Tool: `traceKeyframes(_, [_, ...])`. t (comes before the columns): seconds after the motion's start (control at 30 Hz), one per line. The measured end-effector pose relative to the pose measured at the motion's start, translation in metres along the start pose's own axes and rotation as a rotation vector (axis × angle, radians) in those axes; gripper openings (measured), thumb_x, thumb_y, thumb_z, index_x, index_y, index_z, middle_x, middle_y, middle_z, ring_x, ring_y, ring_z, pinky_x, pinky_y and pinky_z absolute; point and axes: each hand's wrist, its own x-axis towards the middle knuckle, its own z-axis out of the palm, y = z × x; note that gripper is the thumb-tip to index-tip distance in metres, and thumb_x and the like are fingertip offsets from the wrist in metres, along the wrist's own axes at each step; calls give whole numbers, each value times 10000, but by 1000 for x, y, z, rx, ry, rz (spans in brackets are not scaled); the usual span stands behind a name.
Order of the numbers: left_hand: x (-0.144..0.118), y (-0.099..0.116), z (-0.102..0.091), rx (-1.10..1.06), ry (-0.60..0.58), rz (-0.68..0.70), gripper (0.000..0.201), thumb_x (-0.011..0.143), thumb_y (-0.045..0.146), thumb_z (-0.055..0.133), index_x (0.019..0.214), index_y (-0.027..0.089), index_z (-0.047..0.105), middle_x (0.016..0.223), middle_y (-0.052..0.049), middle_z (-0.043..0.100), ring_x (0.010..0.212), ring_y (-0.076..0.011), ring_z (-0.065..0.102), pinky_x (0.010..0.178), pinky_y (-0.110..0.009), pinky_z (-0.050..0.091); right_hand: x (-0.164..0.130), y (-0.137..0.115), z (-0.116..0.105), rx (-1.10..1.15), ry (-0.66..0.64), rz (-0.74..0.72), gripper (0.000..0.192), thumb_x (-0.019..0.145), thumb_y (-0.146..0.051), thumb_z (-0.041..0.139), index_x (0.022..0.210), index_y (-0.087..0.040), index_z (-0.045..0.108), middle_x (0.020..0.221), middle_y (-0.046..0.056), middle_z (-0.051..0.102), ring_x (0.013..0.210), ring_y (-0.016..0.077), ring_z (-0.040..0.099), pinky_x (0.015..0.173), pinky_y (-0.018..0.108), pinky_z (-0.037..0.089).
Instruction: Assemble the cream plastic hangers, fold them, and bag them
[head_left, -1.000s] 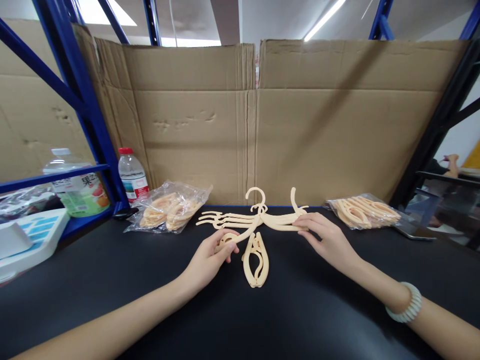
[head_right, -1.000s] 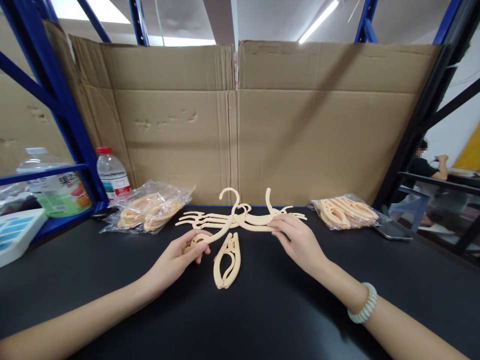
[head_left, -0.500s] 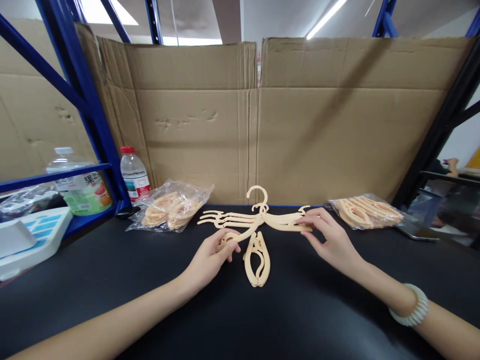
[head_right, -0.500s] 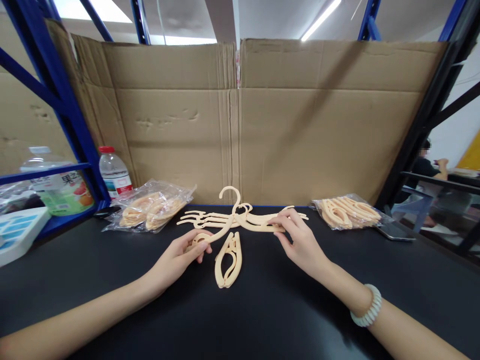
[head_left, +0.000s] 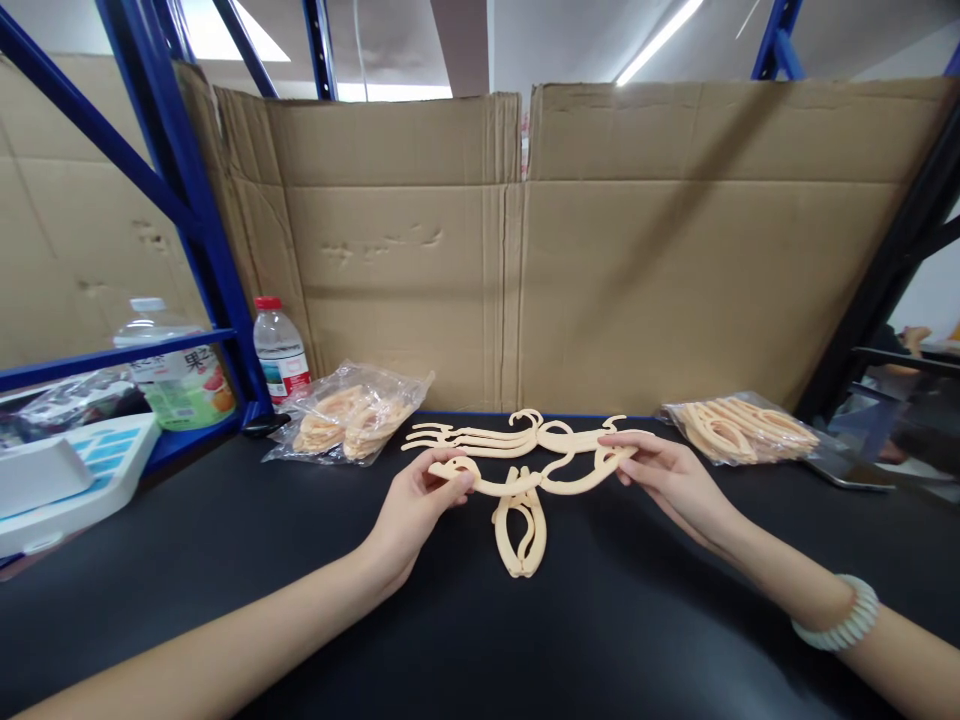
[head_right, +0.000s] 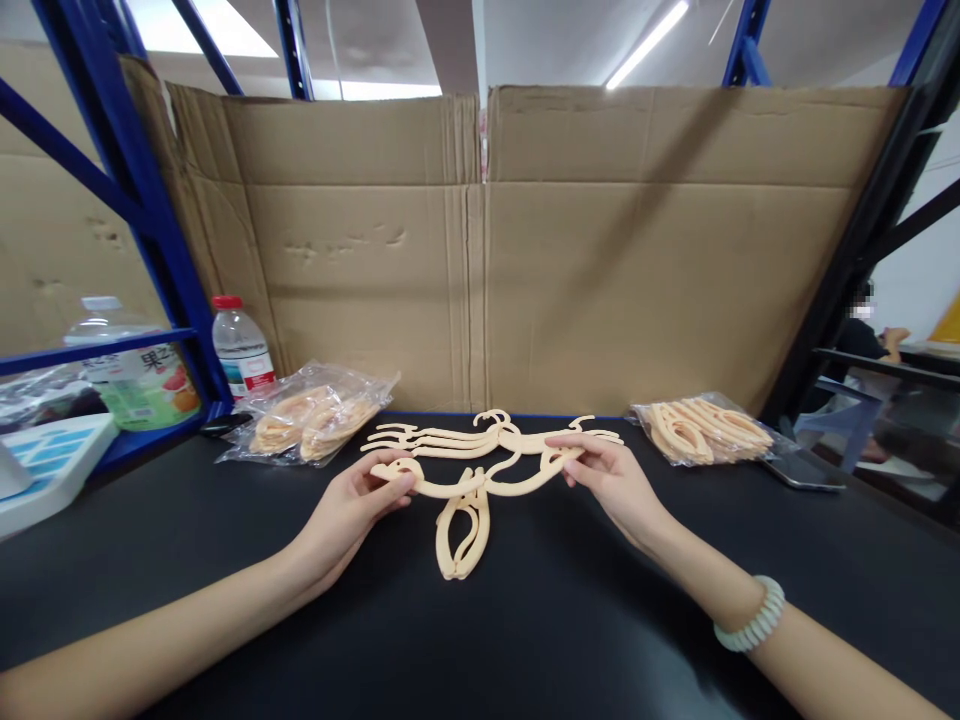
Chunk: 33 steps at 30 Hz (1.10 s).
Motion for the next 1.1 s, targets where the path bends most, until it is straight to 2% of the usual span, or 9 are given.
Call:
traceKeyframes(0.13, [-9, 3, 9, -79, -15, -45, 436, 669, 321, 797, 1032, 192, 592, 807, 17, 593, 788, -122, 574, 667, -219, 515, -6, -1, 15, 206, 22, 68, 518, 679, -265, 789, 1149, -221, 576, 734, -16, 605, 627, 106, 517, 574, 234, 449])
traceKeyframes(0.2, [-13, 3, 15, -82, -55, -35, 375, 680, 328, 792, 969, 176, 606, 806, 13, 594, 757, -112, 571, 622, -196, 508, -11, -1, 24, 281, -30, 117, 486, 697, -265, 792, 1109, -234, 537, 747, -13, 623, 642, 105, 541, 566, 218, 444])
traceKeyframes(0.37, [-17, 0, 21, -42, -168, 4, 320, 722, 355, 762, 915, 143, 621, 800, -20, 635, 707, -108, 574, 554, -174, 486, -21, -3, 41, 279, -256, 163, 228, 745, -271, 765, 863, -196, 585, 931, 24, 649, 733, 110, 602, 711, 270, 499])
traceKeyframes(0.43, [-17, -1, 21, -43, -178, 15, 313, 732, 351, 755, 921, 144, 616, 808, -22, 640, 711, -110, 580, 561, -179, 493, -24, -4, 44, 197, -391, 158, 177, 783, -291, 730, 896, -186, 643, 972, 44, 648, 821, 133, 609, 796, 301, 493])
traceKeyframes(0.57, [-15, -2, 19, -56, -172, 20, 290, 745, 332, 748, 919, 144, 611, 861, -34, 645, 750, -118, 594, 572, -179, 497, -26, -8, 44, 49, -570, 102, 272, 831, -328, 671, 1076, -209, 681, 1152, 84, 608, 1041, 198, 571, 878, 334, 469])
traceKeyframes(0.7, [-13, -3, 17, -127, -140, 14, 360, 704, 268, 786, 978, 172, 572, 883, -20, 635, 794, -130, 612, 683, -231, 532, -25, -7, 39, -3, -583, 52, 318, 844, -318, 650, 1156, -253, 664, 1251, 80, 554, 1106, 217, 545, 912, 356, 468])
traceKeyframes(0.8, [-13, -3, 15, -190, -141, 11, 357, 697, 224, 793, 935, 195, 529, 910, -11, 640, 855, -144, 627, 823, -292, 520, -24, -5, 35, -3, -568, 58, 368, 841, -317, 652, 1206, -273, 633, 1287, 77, 528, 1078, 212, 566, 928, 381, 473])
traceKeyframes(0.97, [-15, -1, 13, -131, -293, 52, 231, 771, 221, 731, 959, 186, 602, 1133, -63, 621, 1040, -204, 597, 964, -358, 458, -23, -5, 33, -34, -533, 56, 409, 828, -333, 657, 1230, -268, 612, 1315, 87, 498, 1046, 210, 579, 915, 402, 494])
traceKeyframes(1.1, [-15, 0, 12, -43, -393, 120, 288, 789, 217, 705, 1070, 205, 644, 1244, -82, 577, 1127, -234, 556, 992, -377, 446, -24, -7, 33, -15, -491, 64, 437, 818, -345, 667, 1242, -264, 600, 1344, 96, 466, 1100, 227, 560, 910, 395, 503])
